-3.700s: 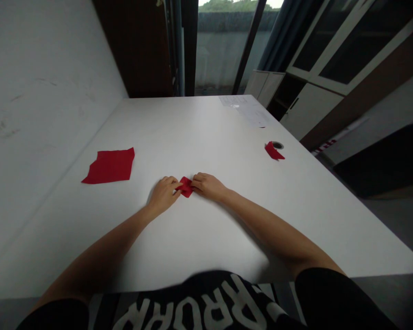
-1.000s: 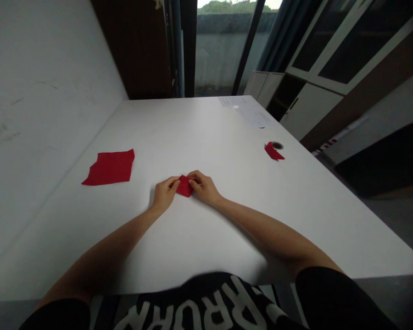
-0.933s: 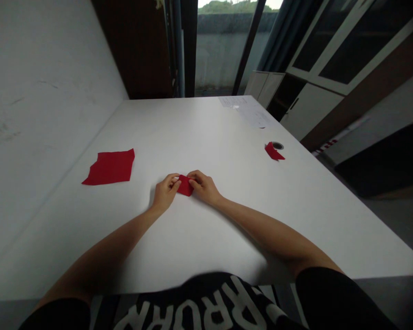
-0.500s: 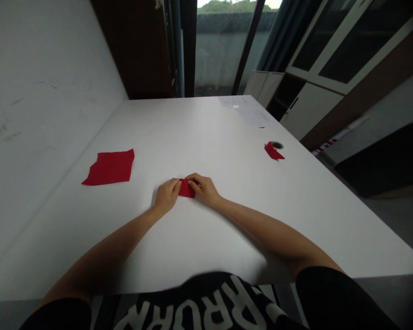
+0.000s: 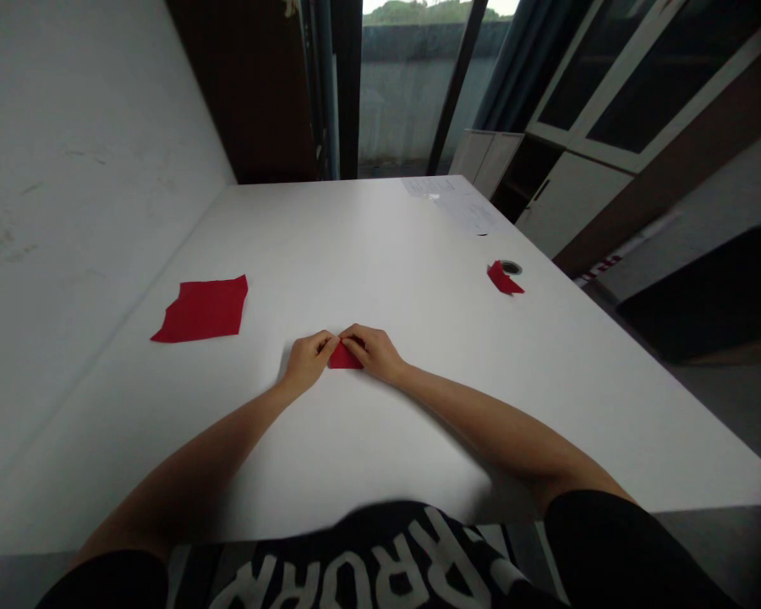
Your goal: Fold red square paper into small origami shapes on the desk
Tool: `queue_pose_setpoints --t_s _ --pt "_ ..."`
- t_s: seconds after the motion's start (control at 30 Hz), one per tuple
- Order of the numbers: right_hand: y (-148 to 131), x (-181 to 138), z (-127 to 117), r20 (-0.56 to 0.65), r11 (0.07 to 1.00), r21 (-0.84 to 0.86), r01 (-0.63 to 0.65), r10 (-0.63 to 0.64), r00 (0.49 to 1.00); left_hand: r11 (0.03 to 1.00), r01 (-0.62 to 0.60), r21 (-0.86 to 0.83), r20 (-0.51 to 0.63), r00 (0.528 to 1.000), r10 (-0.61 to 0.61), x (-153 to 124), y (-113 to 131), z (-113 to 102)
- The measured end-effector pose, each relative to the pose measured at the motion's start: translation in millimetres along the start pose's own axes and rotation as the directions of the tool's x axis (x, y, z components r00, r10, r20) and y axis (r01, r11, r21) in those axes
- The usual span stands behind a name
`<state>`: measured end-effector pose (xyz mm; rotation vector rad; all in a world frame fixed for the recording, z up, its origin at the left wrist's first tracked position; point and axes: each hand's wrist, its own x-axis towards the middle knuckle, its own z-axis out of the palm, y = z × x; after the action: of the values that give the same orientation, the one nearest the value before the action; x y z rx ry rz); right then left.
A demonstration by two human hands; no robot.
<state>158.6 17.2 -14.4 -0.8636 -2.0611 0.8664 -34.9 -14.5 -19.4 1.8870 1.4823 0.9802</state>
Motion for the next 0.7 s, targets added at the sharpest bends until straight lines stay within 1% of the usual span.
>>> queue_pose_setpoints --t_s 0.07,0.2,0.3,0.47,0.7 --pt "0.1 0.1 -0.6 -0.037 0.999 0.027 -0.017 0.018 0.999 0.998 -0.005 -0.061 -0.001 1.000 0.005 0.4 -2.6 0.9" --pt "1.6 0.3 -1.1 -0.122 0.989 0.061 -0.133 0.139 0.983 0.984 0.033 -0.176 -0.014 0.999 -0.036 1.5 -7.1 0.9" --pt "2.6 0.7 -1.1 -0.134 0.975 0.107 -0.194 0.207 0.969 0.964 0.067 -0.258 -0.015 0.997 -0.074 2.2 -9.2 0.2" --pt "2.7 1.3 -2.8 -0.119 0.983 0.074 -0.169 0.177 0.977 0.939 0.097 -0.329 0.006 0.995 -0.100 3.2 -10.3 0.5" --pt "1.2 1.9 -4.8 -0.104 0.982 0.082 -0.169 0.177 0.979 0.941 0.105 -0.320 0.011 0.994 -0.107 2.8 -10.7 1.9"
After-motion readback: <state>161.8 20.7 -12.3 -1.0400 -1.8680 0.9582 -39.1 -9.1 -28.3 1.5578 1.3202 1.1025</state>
